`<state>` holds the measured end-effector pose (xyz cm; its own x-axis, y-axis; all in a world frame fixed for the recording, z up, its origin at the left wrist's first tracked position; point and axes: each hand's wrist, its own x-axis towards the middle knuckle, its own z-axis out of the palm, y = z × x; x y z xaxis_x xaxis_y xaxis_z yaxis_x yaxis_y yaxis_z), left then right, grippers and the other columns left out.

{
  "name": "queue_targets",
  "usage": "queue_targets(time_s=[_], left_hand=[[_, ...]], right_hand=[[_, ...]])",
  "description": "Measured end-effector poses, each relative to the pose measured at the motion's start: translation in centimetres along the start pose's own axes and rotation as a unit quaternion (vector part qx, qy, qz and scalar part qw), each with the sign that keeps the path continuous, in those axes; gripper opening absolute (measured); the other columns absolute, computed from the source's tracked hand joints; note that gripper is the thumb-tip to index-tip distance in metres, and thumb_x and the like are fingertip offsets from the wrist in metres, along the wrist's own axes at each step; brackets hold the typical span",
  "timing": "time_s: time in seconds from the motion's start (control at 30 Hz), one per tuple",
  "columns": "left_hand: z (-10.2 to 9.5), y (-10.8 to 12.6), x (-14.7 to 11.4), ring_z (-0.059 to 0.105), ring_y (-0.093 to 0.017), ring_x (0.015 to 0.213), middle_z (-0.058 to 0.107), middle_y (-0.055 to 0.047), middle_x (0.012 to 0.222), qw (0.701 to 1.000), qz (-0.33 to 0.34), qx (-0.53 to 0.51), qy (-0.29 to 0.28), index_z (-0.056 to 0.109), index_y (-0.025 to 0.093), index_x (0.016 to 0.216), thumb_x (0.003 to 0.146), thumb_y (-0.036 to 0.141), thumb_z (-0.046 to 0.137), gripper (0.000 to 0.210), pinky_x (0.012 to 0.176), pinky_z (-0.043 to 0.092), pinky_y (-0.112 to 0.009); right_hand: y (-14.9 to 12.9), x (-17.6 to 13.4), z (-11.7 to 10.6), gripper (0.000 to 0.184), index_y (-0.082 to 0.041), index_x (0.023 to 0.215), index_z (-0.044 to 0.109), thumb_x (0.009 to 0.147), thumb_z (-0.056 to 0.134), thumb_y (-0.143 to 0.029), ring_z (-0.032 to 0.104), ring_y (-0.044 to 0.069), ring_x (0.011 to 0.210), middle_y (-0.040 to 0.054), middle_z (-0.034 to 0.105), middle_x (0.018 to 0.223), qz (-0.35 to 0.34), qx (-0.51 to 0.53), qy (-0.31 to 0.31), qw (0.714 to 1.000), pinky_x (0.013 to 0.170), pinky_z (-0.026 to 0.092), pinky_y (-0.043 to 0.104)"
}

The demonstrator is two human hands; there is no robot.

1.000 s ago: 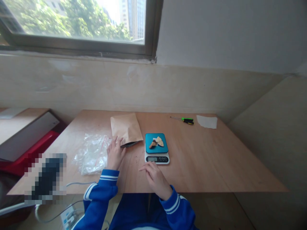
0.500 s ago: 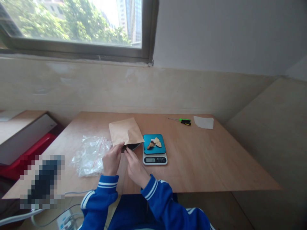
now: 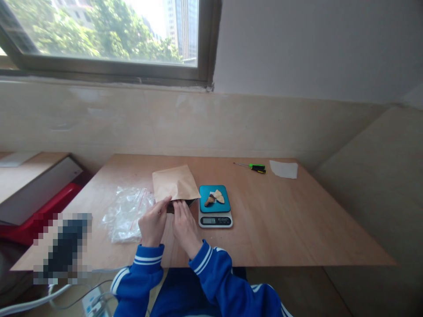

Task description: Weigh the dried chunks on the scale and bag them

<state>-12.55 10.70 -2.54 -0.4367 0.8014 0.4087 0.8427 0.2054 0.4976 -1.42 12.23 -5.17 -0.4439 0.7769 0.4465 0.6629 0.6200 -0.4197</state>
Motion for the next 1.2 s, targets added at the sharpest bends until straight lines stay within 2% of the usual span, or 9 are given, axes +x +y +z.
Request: queue_targets(time_s=[0.13, 0.23, 0.33, 0.53, 0.67, 0.87, 1.03, 1.2], left_hand=[[-0.3, 0.5, -0.1, 0.07, -0.017, 0.076, 0.076, 0.0, 0.096, 1.0, -0.016, -0.003, 0.003, 0.073, 0.032, 0.106, 0.086, 0.021, 0.06, 0.026, 0.057, 0.041, -0.021], [-0.5, 0.5, -0.2, 0.07, -0.017, 0.073, 0.077, 0.0, 0.092, 1.0, -0.028, 0.004, -0.004, 0.074, 0.032, 0.106, 0.086, 0.023, 0.061, 0.025, 0.056, 0.041, -0.021], [-0.6, 0.5, -0.2, 0.07, -0.017, 0.073, 0.077, 0.0, 0.093, 1.0, -0.03, 0.005, -0.004, 0.073, 0.032, 0.106, 0.087, 0.023, 0.06, 0.025, 0.057, 0.041, -0.021], [-0.5, 0.6, -0.4, 0.069, -0.016, 0.072, 0.077, 0.002, 0.091, 0.999, -0.037, -0.02, -0.012, 0.074, 0.033, 0.104, 0.085, 0.022, 0.061, 0.025, 0.057, 0.041, -0.021], [-0.5, 0.8, -0.7, 0.069, -0.016, 0.071, 0.077, 0.001, 0.09, 0.999, -0.039, -0.025, -0.013, 0.074, 0.033, 0.104, 0.085, 0.022, 0.061, 0.025, 0.057, 0.041, -0.021], [-0.7, 0.9, -0.4, 0.067, -0.017, 0.066, 0.077, 0.0, 0.085, 0.998, -0.054, -0.01, -0.01, 0.074, 0.034, 0.103, 0.084, 0.025, 0.062, 0.023, 0.055, 0.038, -0.021], [-0.8, 1.1, -0.3, 0.067, -0.017, 0.069, 0.077, 0.001, 0.088, 0.998, -0.059, -0.024, -0.016, 0.075, 0.034, 0.102, 0.084, 0.025, 0.062, 0.023, 0.056, 0.039, -0.022], [-0.8, 0.9, -0.2, 0.066, -0.018, 0.065, 0.076, -0.001, 0.078, 0.998, -0.067, -0.008, -0.016, 0.074, 0.034, 0.104, 0.085, 0.028, 0.062, 0.024, 0.054, 0.037, -0.022]], right_hand=[[0.3, 0.5, 0.0, 0.04, -0.008, 0.131, 0.049, 0.092, 0.041, -0.005, 0.048, 0.028, 0.126, 0.0171, 0.06, 0.126, -0.008, -0.034, -0.005, 0.999, 0.106, 0.042, 0.047], [0.5, 0.9, -0.3, 0.026, -0.014, 0.118, 0.058, 0.094, 0.047, -0.014, 0.054, 0.028, 0.113, 0.0131, 0.067, 0.108, -0.001, -0.049, -0.018, 0.999, 0.098, 0.046, 0.047], [0.6, 1.1, -0.2, 0.014, -0.016, 0.103, 0.061, 0.093, 0.053, -0.022, 0.056, 0.027, 0.104, 0.0116, 0.067, 0.101, 0.031, -0.051, -0.015, 0.998, 0.09, 0.048, 0.045], [0.7, 1.0, 0.7, 0.022, -0.016, 0.113, 0.059, 0.094, 0.049, -0.017, 0.055, 0.028, 0.101, 0.0119, 0.067, 0.102, 0.043, -0.039, -0.012, 0.998, 0.084, 0.052, 0.042], [1.2, 0.7, 0.9, 0.03, -0.015, 0.119, 0.06, 0.095, 0.043, -0.011, 0.055, 0.027, 0.107, 0.0107, 0.069, 0.104, 0.032, -0.002, -0.017, 0.999, 0.088, 0.053, 0.04], [2.2, 0.0, 0.3, 0.033, -0.02, 0.122, 0.063, 0.096, 0.044, -0.013, 0.057, 0.024, 0.105, 0.0076, 0.071, 0.108, 0.021, 0.062, 0.039, 0.997, 0.092, 0.052, 0.042], [2.5, -0.5, -0.8, 0.029, -0.021, 0.116, 0.067, 0.097, 0.047, -0.018, 0.059, 0.023, 0.102, 0.0044, 0.071, 0.112, 0.024, 0.108, 0.101, 0.989, 0.091, 0.051, 0.041], [2.0, -1.2, -3.4, 0.023, -0.024, 0.109, 0.071, 0.095, 0.053, -0.023, 0.062, 0.019, 0.094, 0.0035, 0.073, 0.107, 0.033, 0.211, 0.134, 0.968, 0.088, 0.053, 0.036]])
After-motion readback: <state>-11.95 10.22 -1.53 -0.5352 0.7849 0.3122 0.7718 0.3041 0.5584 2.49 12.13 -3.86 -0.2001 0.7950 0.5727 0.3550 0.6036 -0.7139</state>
